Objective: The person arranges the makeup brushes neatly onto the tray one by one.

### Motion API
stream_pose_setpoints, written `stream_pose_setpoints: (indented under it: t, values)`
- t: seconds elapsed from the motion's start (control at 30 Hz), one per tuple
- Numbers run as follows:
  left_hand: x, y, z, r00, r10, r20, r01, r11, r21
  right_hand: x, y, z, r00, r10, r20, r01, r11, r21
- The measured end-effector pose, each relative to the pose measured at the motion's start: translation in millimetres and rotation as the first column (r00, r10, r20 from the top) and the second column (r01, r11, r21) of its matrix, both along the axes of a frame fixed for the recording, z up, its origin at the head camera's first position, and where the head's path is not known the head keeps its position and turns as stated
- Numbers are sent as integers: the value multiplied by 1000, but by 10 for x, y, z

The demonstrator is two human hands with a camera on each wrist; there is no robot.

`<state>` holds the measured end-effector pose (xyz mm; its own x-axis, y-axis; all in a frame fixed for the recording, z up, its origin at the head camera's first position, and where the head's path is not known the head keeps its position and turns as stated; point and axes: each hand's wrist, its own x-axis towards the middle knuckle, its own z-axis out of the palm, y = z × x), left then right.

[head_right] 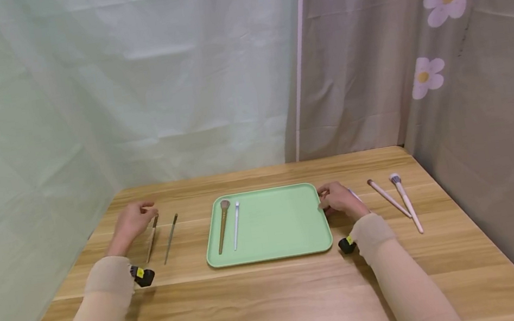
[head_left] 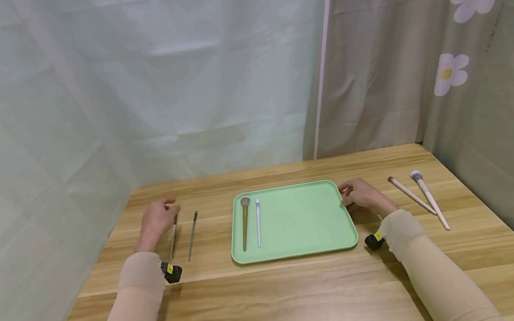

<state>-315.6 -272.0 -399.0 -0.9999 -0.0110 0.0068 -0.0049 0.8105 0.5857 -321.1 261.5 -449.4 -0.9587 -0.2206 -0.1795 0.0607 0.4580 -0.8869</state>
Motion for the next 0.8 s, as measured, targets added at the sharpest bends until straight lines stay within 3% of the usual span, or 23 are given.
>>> stream_pose_setpoints:
  t: [0.3,0.57,0.8]
  values:
    - [23,-96,-126,996,5,92,-6,1000,9,-31,12,-38,1000,10,-2,-10,1000,-4]
    - [26,-124,-229,991,38,129,-42,999,25,-33,24,-41,1000,11,-5,-11,1000,-3]
    - [33,-139,-263,982,67,179,-63,998,-30,-26,3,-26,1000,4,-6,-4,1000,-4]
